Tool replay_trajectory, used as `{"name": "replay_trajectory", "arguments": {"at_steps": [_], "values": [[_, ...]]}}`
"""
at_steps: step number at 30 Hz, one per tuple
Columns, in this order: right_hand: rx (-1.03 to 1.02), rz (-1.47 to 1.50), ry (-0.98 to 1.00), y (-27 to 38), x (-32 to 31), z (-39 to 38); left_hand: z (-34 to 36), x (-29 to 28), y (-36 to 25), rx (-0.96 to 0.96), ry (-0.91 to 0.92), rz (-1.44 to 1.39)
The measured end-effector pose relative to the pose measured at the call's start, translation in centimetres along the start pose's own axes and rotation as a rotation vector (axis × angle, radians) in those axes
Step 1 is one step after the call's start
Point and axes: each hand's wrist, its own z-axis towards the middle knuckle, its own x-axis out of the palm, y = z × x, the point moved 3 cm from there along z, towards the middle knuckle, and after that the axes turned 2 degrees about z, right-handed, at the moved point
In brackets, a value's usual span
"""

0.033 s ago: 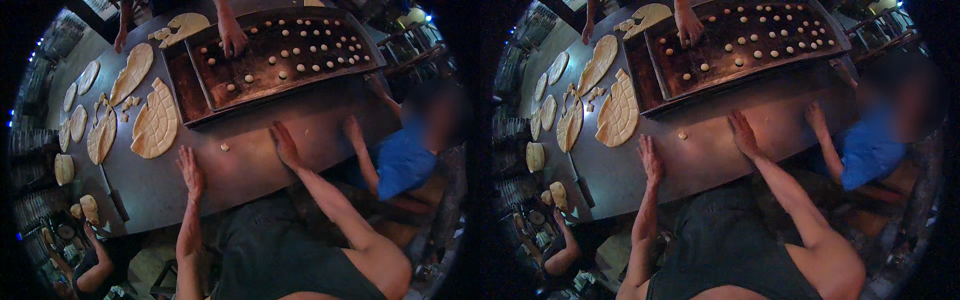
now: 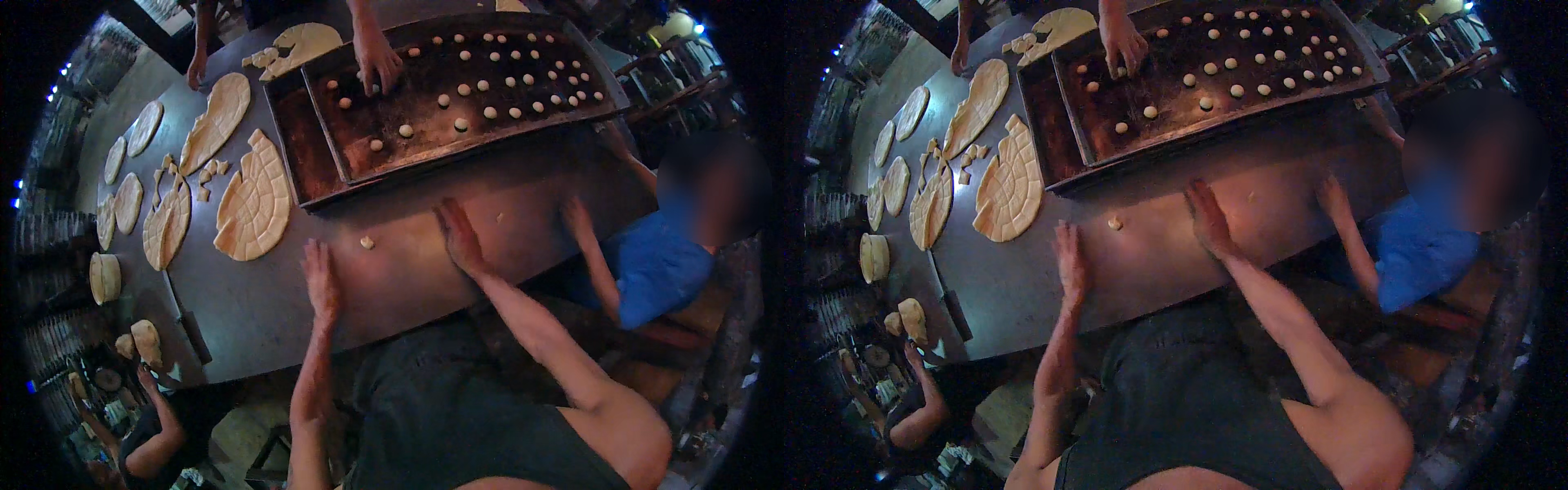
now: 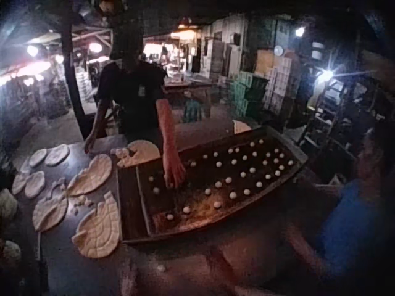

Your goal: The person rolls small pieces of dough into balls on a metal table and places them onto a baking tray. Other people at the table cut and shape larger dough pieces while the camera wearer continues forming and arranging the dough balls.

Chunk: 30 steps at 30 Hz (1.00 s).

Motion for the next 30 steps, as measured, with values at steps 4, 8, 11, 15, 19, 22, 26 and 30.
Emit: {"name": "replay_trajectory", "arguments": {"at_steps": [4, 8, 11, 15, 19, 22, 26, 30], "values": [[-0.281, -0.18, 0.334, 0.5, 1.0, 0.1, 0.9, 1.1, -0.5, 0.011, 0.354, -0.051], [0.163, 0.237, -0.019, -1.3, -0.1, 0.1, 1.8, -0.3, -0.7, -0.161, -0.142, 0.032], [-0.181, -0.055, -0.034, -0.8, -0.5, 0.2, 1.5, 0.9, -2.1, 0.003, 0.174, -0.057], [-0.055, 0.042, 0.187, -1.8, 0.0, 0.3, 1.3, 1.0, -1.8, -0.084, 0.064, 0.018], [-0.007, -0.044, -0.121, -2.8, -0.8, 0.8, 1.4, 1.4, -1.8, -0.105, -0.021, -0.048], [-0.252, -0.139, 0.13, -2.3, -0.2, 0.8, 1.4, 1.8, -2.3, -0.011, 0.075, -0.074], [-0.141, 0.062, 0.072, -2.7, -0.9, 1.2, 1.4, 1.7, -2.1, -0.092, -0.063, -0.03], [-0.251, 0.988, -0.021, -2.4, -1.0, 1.1, 1.4, 2.7, -2.4, -0.076, 0.001, -0.097]]}}
